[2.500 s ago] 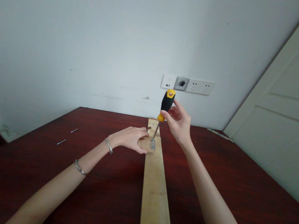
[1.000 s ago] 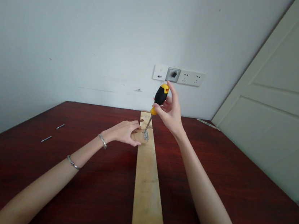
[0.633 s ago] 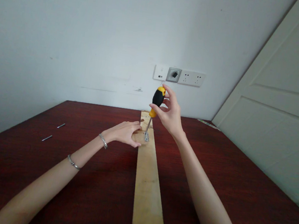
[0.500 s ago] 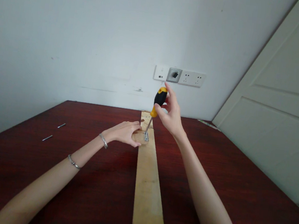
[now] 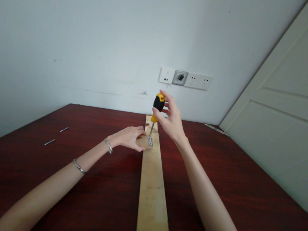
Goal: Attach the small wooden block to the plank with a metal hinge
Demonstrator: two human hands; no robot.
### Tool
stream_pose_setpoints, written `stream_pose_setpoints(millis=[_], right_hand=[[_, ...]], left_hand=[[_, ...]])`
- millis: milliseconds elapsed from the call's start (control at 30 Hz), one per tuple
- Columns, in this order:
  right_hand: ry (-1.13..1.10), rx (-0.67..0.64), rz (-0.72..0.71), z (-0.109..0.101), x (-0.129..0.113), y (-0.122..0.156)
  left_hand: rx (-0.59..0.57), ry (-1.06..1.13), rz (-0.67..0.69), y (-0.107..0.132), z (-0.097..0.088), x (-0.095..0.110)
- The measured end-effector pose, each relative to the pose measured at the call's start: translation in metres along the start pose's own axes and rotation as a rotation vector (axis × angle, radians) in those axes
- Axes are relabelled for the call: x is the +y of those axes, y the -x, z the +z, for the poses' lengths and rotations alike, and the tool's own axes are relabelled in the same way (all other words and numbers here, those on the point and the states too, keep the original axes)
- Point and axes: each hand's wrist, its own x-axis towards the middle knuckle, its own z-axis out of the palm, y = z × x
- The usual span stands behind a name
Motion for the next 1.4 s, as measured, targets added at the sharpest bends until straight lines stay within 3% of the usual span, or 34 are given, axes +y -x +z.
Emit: stream_pose_setpoints(millis=[533, 1167, 1400], right_hand=[[0.126, 0.073, -0.026, 0.005, 0.005, 0.000], [0.121, -0.035, 0.000, 0.001, 0.008, 0.000], [0.141, 0.002, 0.002, 0.003, 0.016, 0.000]], left_hand=[[-0.016, 0.009, 0.010, -0.003, 0.004, 0.004], [-0.019, -0.007, 0.004, -0.002, 0.005, 0.003], [-0.020, 0.001, -0.001, -0.002, 0.006, 0.000]])
